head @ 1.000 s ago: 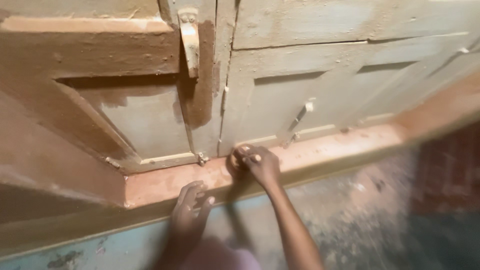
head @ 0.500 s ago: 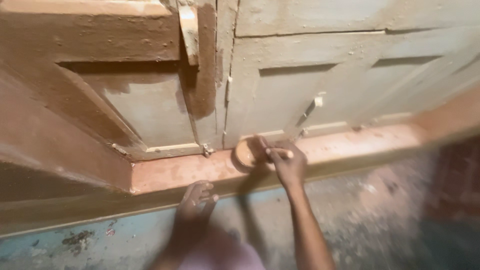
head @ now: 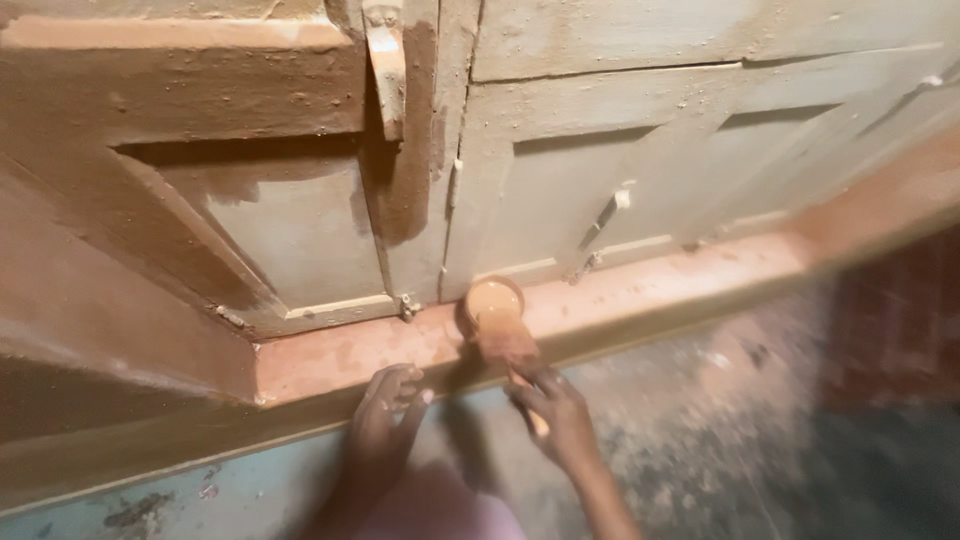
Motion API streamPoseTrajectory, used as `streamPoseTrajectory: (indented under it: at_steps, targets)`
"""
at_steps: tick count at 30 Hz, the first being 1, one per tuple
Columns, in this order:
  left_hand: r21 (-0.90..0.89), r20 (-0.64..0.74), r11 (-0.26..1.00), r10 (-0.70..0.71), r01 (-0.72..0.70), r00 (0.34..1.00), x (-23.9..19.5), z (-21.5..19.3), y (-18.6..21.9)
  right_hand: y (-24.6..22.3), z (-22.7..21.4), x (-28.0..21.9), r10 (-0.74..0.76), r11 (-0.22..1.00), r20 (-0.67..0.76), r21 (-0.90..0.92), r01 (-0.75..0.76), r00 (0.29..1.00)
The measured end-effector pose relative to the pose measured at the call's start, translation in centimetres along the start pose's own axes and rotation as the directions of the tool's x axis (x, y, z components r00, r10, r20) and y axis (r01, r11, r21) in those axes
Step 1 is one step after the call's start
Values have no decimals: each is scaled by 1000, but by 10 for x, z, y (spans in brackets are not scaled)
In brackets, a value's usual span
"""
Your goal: The person paints a wooden door frame and adjacent wall section with a light brown paint using a brush. They repeatedly dip the brush into a small container and apply paint to the vertical and horizontal edges of the door frame.
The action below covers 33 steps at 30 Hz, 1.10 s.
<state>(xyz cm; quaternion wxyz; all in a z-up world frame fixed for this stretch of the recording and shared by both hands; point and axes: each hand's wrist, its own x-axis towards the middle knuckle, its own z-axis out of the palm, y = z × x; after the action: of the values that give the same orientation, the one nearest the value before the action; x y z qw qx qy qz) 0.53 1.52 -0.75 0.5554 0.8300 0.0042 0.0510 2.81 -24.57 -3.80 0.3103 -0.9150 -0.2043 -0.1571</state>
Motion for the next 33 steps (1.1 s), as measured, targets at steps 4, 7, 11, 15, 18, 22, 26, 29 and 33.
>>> streamPoseTrajectory:
  at_steps: [4, 7, 11, 15, 18, 22, 26, 29, 33]
  targets:
    - [12, 54, 993, -118, 117, 992, 4, -7, -1, 4, -5, -19, 171, 983, -69, 83, -165, 983]
    - [-44, 41, 995, -86, 87, 995, 6, -9, 1, 13, -11, -24, 337, 898, -154, 350, -267, 929]
    - [-49, 50, 990, -131, 133, 990, 8, -9, 0, 35, -4, -20, 673, 435, -151, 872, -223, 724]
    - [-109, 19, 993, -32, 34, 999, 5, -8, -5, 74, 31, -15, 901, -41, 54, 998, -40, 430]
    - [-87, 22, 995, -40, 42, 999, 5, -9, -8, 104, 62, -24, 893, -229, 202, 973, 19, 402]
    - [-100, 9, 995, -11, 12, 1000, 3, -10, -11, 130, 90, -56, 916, -264, 235, 963, 48, 325]
    - [-12, 18, 992, -126, 126, 992, 6, -9, -13, 139, 81, -79, 944, -231, 222, 973, 8, 245]
    - [14, 11, 990, -138, 138, 990, 7, -8, -16, 140, 61, -83, 950, -205, 208, 978, -37, 231]
    - [-10, 17, 986, -167, 167, 986, 1, -4, -21, 134, 38, -82, 948, -91, 101, 995, -46, 302]
